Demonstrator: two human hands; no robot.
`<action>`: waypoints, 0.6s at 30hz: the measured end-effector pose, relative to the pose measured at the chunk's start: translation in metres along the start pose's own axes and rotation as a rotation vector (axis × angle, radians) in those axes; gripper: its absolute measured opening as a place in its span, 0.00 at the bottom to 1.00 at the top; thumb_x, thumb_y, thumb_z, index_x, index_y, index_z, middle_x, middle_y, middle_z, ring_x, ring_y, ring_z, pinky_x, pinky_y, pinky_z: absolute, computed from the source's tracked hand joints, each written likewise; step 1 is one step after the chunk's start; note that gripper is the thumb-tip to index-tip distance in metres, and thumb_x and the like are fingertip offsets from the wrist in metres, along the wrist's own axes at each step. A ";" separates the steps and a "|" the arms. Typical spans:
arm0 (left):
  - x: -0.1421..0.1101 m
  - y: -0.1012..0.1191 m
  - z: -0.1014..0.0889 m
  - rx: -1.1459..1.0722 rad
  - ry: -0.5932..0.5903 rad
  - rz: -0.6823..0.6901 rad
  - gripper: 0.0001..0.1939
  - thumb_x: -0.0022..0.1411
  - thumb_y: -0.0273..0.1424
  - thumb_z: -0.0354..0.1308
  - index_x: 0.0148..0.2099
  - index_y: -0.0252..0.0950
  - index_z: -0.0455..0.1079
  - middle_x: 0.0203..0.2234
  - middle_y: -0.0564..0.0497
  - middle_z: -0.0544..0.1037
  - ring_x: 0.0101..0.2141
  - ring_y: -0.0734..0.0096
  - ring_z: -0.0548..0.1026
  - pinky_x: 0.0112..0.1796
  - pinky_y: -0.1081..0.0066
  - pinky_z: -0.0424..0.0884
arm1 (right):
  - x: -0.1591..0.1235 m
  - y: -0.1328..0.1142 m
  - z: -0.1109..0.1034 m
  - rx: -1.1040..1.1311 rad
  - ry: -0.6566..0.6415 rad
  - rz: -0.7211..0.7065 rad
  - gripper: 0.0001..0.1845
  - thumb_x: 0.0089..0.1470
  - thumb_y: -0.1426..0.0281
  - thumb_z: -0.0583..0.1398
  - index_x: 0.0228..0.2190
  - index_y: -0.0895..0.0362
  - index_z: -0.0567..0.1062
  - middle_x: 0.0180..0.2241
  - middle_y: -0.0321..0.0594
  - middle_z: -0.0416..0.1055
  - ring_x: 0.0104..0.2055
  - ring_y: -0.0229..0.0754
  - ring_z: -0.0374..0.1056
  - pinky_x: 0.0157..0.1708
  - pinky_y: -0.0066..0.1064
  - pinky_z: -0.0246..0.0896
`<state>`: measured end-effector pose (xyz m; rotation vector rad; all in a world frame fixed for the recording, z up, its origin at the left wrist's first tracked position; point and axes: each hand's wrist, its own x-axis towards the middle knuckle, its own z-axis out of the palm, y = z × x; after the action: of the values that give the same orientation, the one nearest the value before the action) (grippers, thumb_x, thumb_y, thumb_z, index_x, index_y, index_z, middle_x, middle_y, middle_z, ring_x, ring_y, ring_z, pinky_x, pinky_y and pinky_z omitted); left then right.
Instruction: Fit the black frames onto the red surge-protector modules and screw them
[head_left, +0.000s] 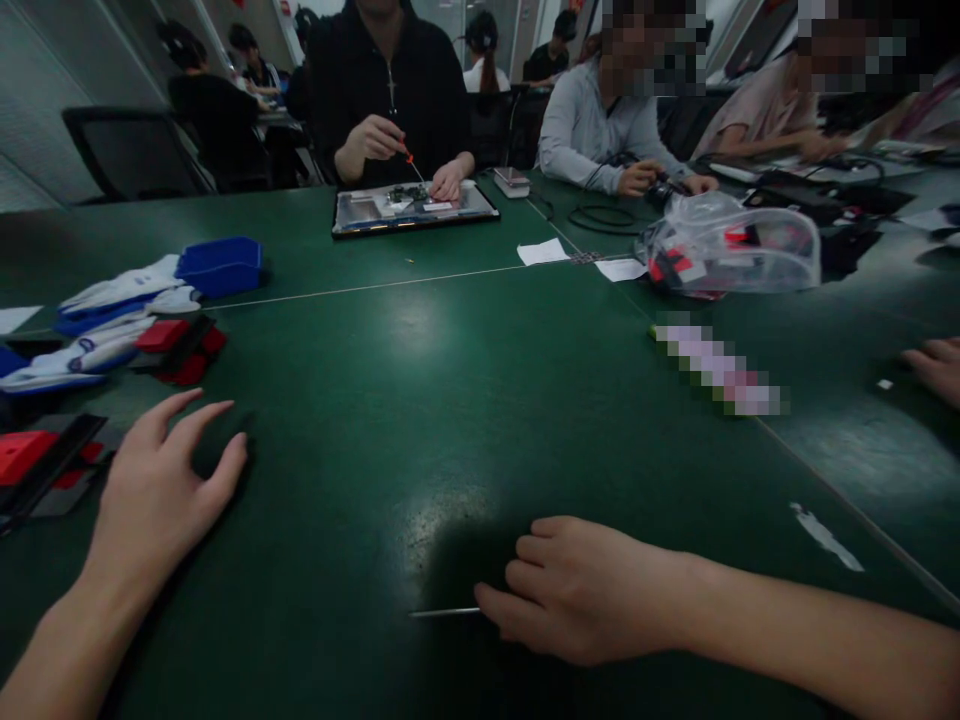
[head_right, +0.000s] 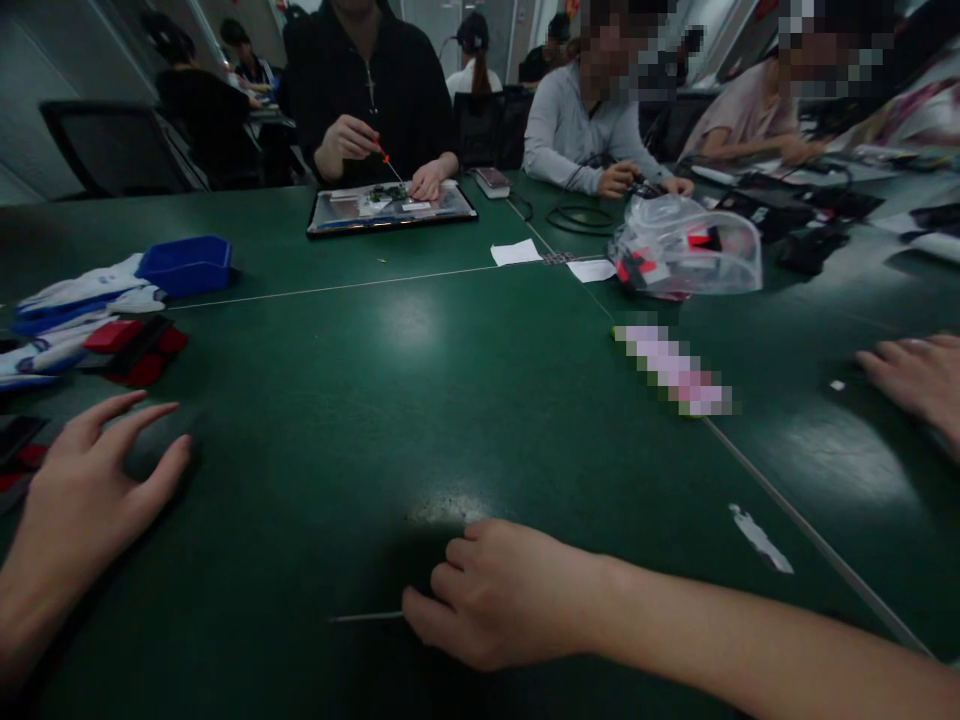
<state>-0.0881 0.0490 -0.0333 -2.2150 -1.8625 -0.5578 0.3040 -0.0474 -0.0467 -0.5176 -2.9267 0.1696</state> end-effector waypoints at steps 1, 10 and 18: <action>0.000 0.002 0.000 -0.006 0.003 -0.001 0.31 0.65 0.50 0.47 0.59 0.35 0.70 0.62 0.34 0.67 0.60 0.33 0.68 0.58 0.39 0.67 | 0.000 0.000 0.000 -0.004 -0.002 -0.002 0.14 0.71 0.66 0.53 0.50 0.61 0.72 0.27 0.35 0.74 0.25 0.39 0.66 0.24 0.34 0.50; 0.066 -0.022 -0.012 0.107 0.247 -0.052 0.37 0.65 0.49 0.48 0.65 0.26 0.66 0.67 0.31 0.61 0.65 0.31 0.59 0.60 0.34 0.57 | 0.003 -0.008 0.007 -0.020 -0.012 0.046 0.13 0.70 0.66 0.53 0.48 0.59 0.72 0.27 0.34 0.74 0.25 0.39 0.65 0.24 0.34 0.48; 0.088 -0.054 -0.016 0.113 0.111 -0.226 0.39 0.66 0.45 0.52 0.67 0.17 0.58 0.68 0.25 0.55 0.66 0.30 0.57 0.61 0.36 0.58 | 0.016 -0.028 0.024 0.053 0.082 0.052 0.09 0.64 0.65 0.56 0.37 0.57 0.72 0.22 0.31 0.70 0.21 0.36 0.60 0.22 0.33 0.41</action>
<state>-0.1317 0.1327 0.0114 -1.8770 -2.0447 -0.5840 0.2759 -0.0704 -0.0635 -0.5783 -2.8227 0.2261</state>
